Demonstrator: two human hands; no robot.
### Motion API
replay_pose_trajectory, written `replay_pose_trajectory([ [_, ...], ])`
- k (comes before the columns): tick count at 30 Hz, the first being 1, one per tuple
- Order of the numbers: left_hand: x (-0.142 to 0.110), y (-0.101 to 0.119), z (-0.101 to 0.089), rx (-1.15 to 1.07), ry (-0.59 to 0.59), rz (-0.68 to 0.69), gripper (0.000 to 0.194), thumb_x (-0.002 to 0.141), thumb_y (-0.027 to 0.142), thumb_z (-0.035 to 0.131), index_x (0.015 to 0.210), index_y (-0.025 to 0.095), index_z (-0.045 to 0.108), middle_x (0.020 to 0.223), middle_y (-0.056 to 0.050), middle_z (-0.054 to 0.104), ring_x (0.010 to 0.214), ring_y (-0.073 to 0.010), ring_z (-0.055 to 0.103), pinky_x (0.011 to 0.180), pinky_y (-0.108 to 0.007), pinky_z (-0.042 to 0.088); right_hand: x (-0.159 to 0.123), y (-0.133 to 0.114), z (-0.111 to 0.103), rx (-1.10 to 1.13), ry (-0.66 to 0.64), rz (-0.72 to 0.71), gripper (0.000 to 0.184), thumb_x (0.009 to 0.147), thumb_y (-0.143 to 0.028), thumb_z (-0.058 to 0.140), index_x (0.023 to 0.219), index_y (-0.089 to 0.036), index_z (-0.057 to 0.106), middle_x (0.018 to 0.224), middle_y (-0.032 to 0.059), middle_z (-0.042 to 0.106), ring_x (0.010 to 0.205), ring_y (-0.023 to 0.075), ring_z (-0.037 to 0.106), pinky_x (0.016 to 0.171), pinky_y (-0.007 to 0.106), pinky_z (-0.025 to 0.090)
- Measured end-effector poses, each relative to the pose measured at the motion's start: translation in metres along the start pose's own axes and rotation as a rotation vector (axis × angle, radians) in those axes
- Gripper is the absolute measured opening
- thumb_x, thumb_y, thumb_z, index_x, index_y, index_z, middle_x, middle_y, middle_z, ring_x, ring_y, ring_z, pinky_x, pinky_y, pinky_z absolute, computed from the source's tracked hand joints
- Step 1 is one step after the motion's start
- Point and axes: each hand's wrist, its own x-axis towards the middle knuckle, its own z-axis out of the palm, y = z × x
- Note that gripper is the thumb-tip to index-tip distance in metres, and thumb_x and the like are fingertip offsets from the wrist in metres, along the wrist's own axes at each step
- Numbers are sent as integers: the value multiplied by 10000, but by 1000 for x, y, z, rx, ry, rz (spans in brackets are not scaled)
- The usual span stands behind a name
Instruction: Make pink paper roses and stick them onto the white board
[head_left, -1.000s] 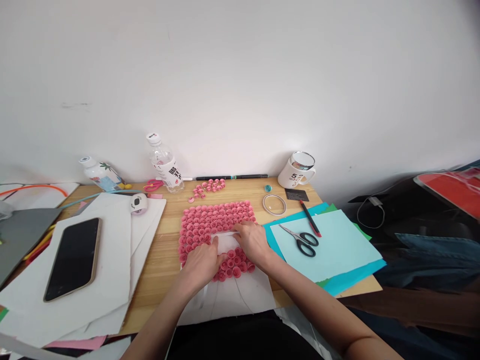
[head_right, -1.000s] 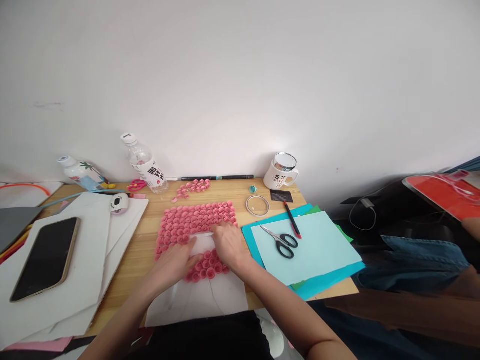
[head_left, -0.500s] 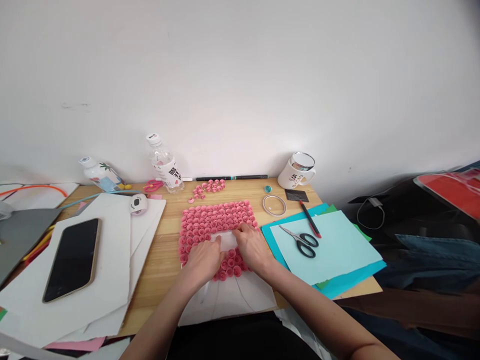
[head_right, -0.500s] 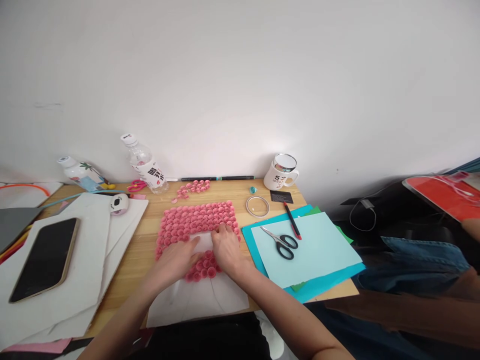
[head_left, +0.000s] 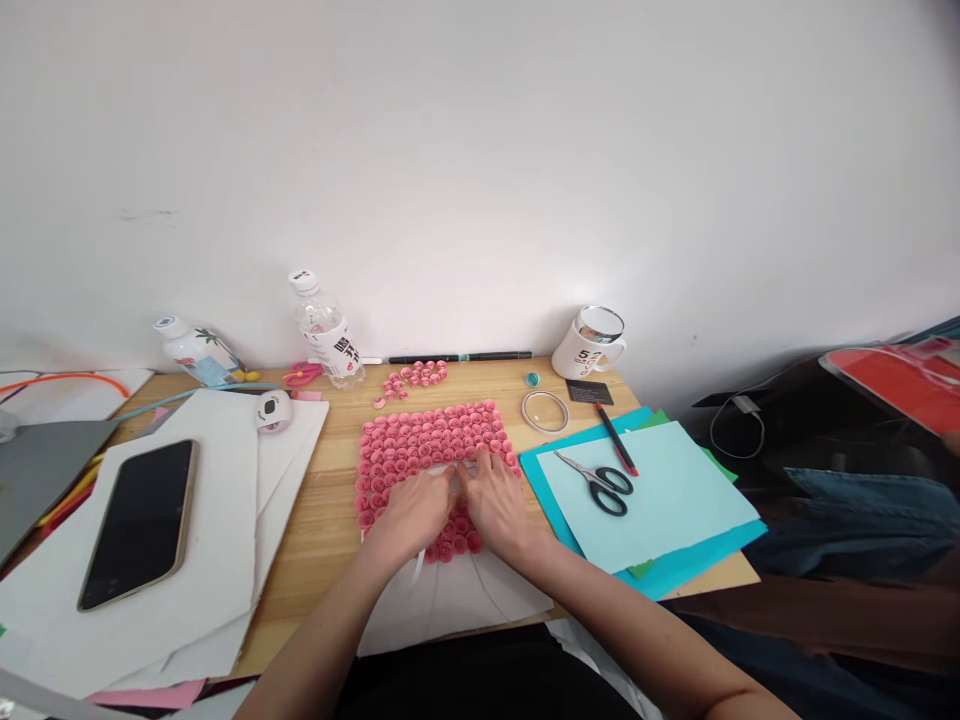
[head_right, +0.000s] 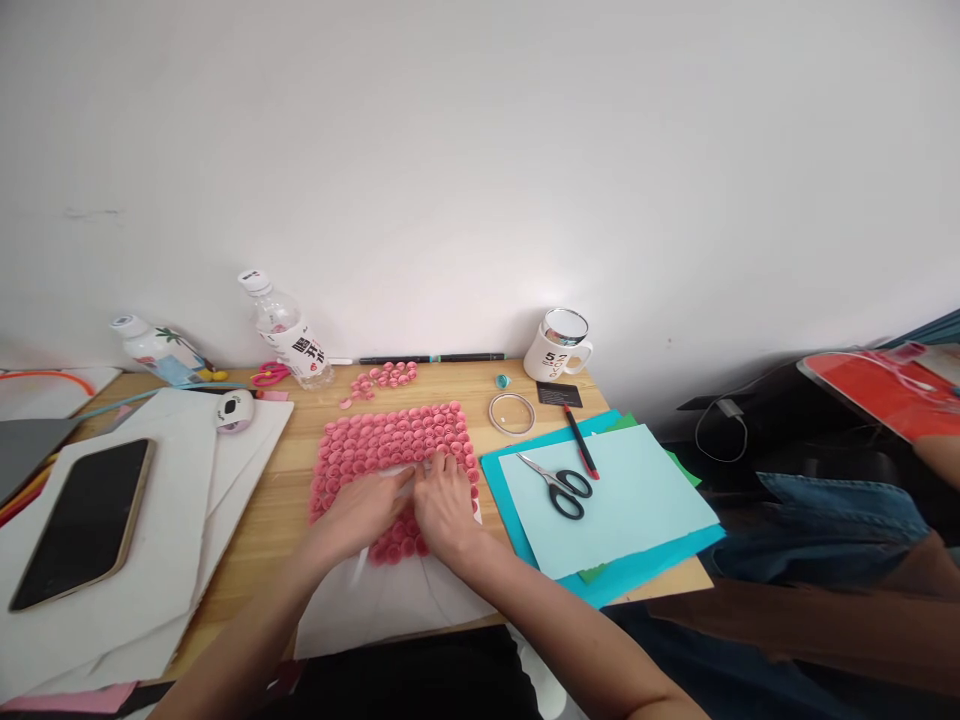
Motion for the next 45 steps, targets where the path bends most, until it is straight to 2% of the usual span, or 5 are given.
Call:
replay_pose_trajectory([
  [12, 0, -5, 4, 11, 5, 13, 321, 876, 365, 367, 1105, 244, 556, 1044, -92, 660, 1014, -254, 588, 793, -334, 417, -10, -11, 4, -3, 50, 137, 406, 870, -62, 309, 1159, -181, 567, 1131, 192, 536, 1026, 307, 498, 786, 396, 373],
  [21, 1, 0, 4, 102, 29, 15, 318, 865, 312, 363, 1079, 193, 566, 990, -126, 665, 949, -270, 611, 737, -344, 427, -12, 8, -10, 3, 18, 122, 352, 853, -74, 359, 1107, -161, 588, 1077, 178, 518, 1004, 294, 457, 765, 368, 378],
  [33, 25, 16, 4, 192, 83, -17, 296, 801, 156, 373, 754, 100, 660, 750, -154, 666, 744, -244, 628, 594, -305, 378, -7, 21, 11, -10, 122, 18, 303, 804, -25, 395, 994, -101, 619, 993, 173, 525, 945, 281, 453, 722, 362, 404],
  [38, 40, 25, 2, 177, 111, -23, 207, 761, 153, 451, 766, 117, 654, 709, -114, 651, 667, -206, 612, 565, -278, 356, -11, 34, 18, 229, 283, 18, 336, 767, 6, 427, 895, -185, 673, 983, 118, 545, 892, 238, 492, 697, 320, 436],
  [45, 51, 41, 3, 188, 144, -43, 185, 735, 102, 478, 801, 104, 651, 732, -141, 653, 729, -247, 633, 580, -293, 384, -33, 54, 36, 537, 577, 81, 473, 790, 2, 334, 1167, -169, 564, 1034, 118, 520, 889, 202, 554, 690, 311, 495],
])
